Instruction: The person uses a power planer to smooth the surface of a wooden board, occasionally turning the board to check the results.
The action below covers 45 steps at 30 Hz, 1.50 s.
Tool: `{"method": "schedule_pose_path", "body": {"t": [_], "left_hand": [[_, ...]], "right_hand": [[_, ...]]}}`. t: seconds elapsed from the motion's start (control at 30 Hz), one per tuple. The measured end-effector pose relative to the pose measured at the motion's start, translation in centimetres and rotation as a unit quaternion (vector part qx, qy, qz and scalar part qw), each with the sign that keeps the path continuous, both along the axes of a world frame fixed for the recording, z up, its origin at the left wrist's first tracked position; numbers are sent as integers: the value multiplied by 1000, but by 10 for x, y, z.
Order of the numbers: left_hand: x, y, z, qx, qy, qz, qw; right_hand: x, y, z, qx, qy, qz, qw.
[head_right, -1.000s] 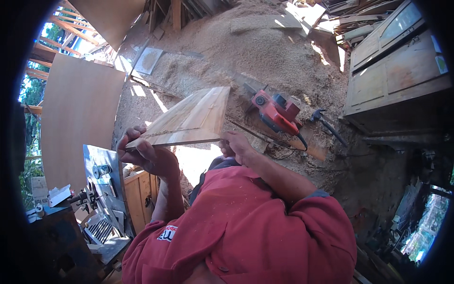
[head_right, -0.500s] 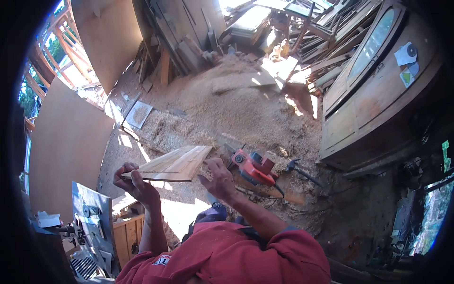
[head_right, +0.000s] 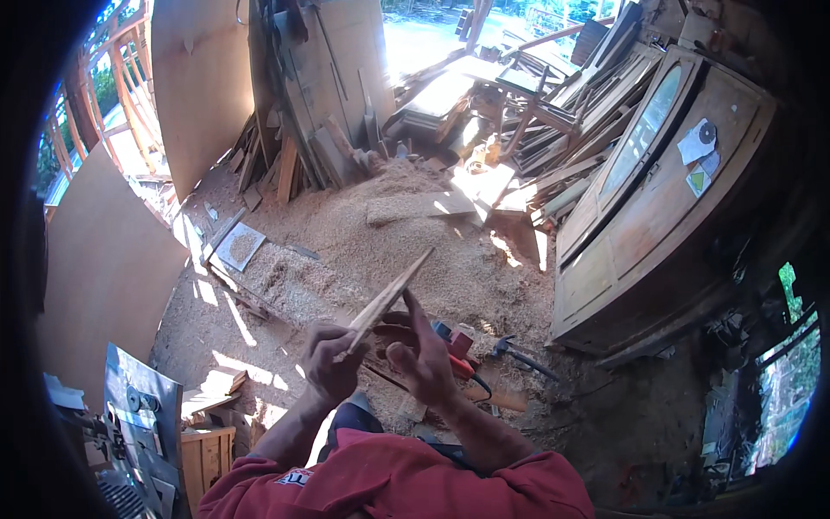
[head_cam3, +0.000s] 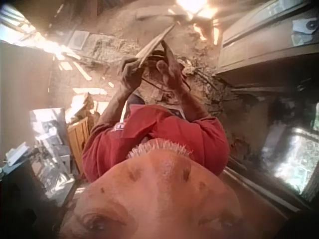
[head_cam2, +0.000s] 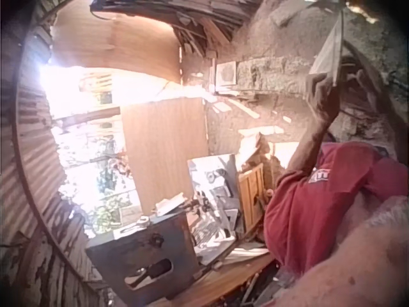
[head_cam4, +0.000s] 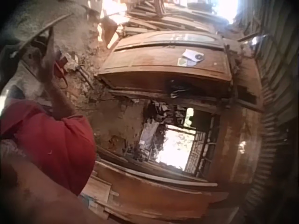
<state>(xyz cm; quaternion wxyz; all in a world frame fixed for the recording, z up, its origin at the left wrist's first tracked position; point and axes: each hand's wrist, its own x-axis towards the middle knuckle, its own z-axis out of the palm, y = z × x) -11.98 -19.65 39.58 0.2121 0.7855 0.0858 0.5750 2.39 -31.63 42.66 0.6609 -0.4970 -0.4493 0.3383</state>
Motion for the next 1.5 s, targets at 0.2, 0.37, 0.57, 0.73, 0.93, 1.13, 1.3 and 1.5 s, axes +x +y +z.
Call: {"method": "schedule_pose_path", "body": {"t": [0.2,0.37,0.57,0.73,0.93,1.13,1.3,1.5], "left_hand": [[37,-27,-12,31,66,-172,982],[43,53,-83,-19,148,-256,955],[72,241,-195,-153,352,-276,881],[69,260,-177,-265,458,-416,740],[47,238,-161,-233,465,-459,720],[23,214,-179,-221,386,-447,777],[9,204,-176,-178,382,-452,786],[13,219,-214,-116,403,-411,810]], "right_hand": [[40,-22,25,-126,60,-57,989],[52,-28,35,-232,-11,-146,962],[19,4,63,-310,-50,-177,933],[-2,-1,55,-339,-96,-255,900],[-39,-47,31,-435,-136,-324,829],[-79,-79,12,-435,-75,-363,820],[-92,-92,0,-373,-115,-359,848],[-139,-130,-24,-410,-43,-442,796]]}}
